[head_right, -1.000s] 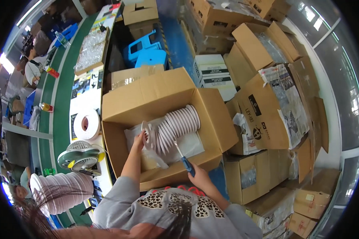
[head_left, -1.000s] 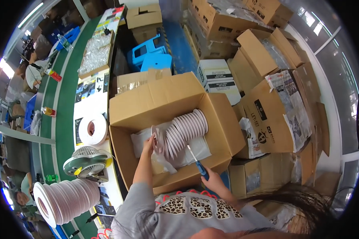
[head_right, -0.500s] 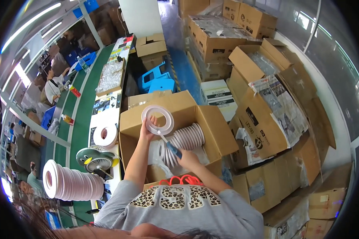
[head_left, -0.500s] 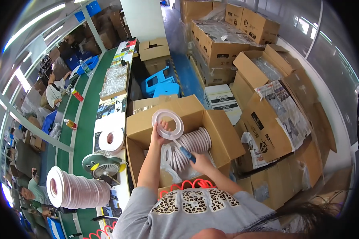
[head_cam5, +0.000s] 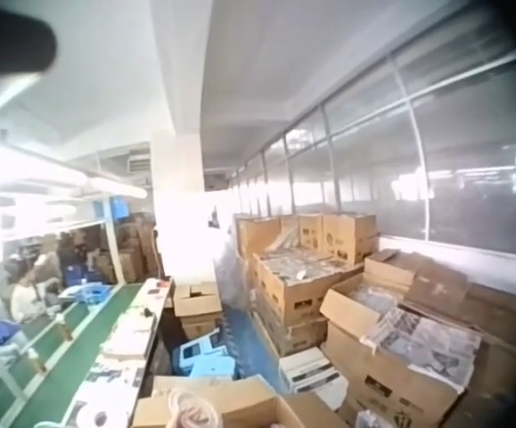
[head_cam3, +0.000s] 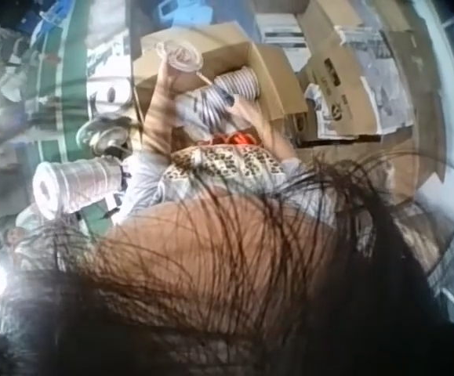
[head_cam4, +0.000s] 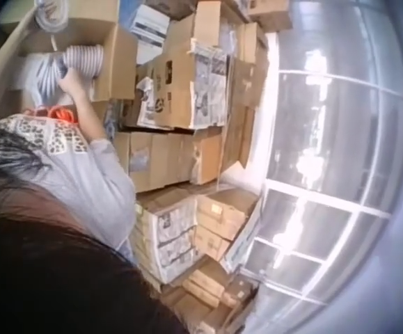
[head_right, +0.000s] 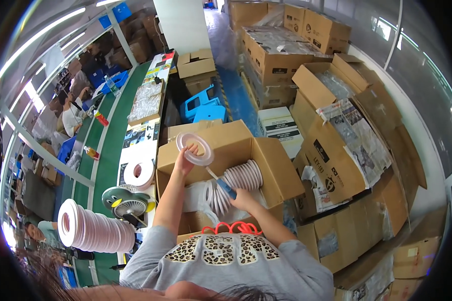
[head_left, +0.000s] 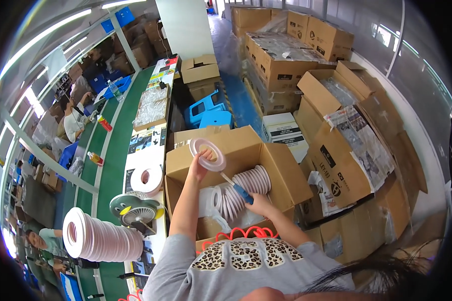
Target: Picking circular white lighting components from a box, cleaning them with an air duster, and stacking them on a table.
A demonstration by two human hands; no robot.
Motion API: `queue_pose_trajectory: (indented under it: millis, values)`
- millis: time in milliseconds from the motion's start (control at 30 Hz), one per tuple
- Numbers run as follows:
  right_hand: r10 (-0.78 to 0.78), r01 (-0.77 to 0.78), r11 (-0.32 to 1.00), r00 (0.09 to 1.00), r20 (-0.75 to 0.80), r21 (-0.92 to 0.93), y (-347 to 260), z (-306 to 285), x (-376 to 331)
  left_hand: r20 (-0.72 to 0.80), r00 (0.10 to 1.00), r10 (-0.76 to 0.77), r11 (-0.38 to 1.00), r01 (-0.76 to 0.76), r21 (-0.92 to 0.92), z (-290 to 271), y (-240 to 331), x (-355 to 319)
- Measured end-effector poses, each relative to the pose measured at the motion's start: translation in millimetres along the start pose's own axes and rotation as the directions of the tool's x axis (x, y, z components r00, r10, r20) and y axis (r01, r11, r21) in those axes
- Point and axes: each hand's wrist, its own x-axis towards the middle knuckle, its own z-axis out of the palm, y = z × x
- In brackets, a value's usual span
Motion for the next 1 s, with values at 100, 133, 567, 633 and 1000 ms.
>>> queue_pose_trajectory:
  millis: [100, 133, 567, 633, 1000]
  values:
    - [0.035, -0.033, 0.998, 0.999, -0.038, 0.045, -4.3, -2.6, 1.8, 0.034, 0.994, 0.102, 0.906, -0.107, 0.41, -17.9, 8.0, -3.3]
    - [0.032, -0.033, 0.998, 0.999, 0.012, 0.048, -6.0, -4.2, 3.2, 0.099, 0.983, 0.157, 0.709, -0.182, 0.681, -27.7, 12.2, -4.5]
    - [-0.029, 0.027, 0.997, 0.999, -0.024, -0.07, -0.5, 2.4, -8.2, 0.429, 0.903, 0.02, -0.895, -0.174, 0.41, -33.7, 14.3, -19.9]
    - [0.034, -0.039, 0.999, 0.989, -0.144, -0.029, 7.9, 5.8, -0.2, 0.424, 0.906, -0.019, -0.92, -0.181, 0.348, -35.0, 13.7, -20.1]
    - [-0.085, 0.076, 0.993, 0.991, 0.101, 0.095, 28.9, 13.2, 16.2, 0.521, 0.848, -0.094, -0.923, -0.27, 0.273, -21.7, 9.8, -29.3]
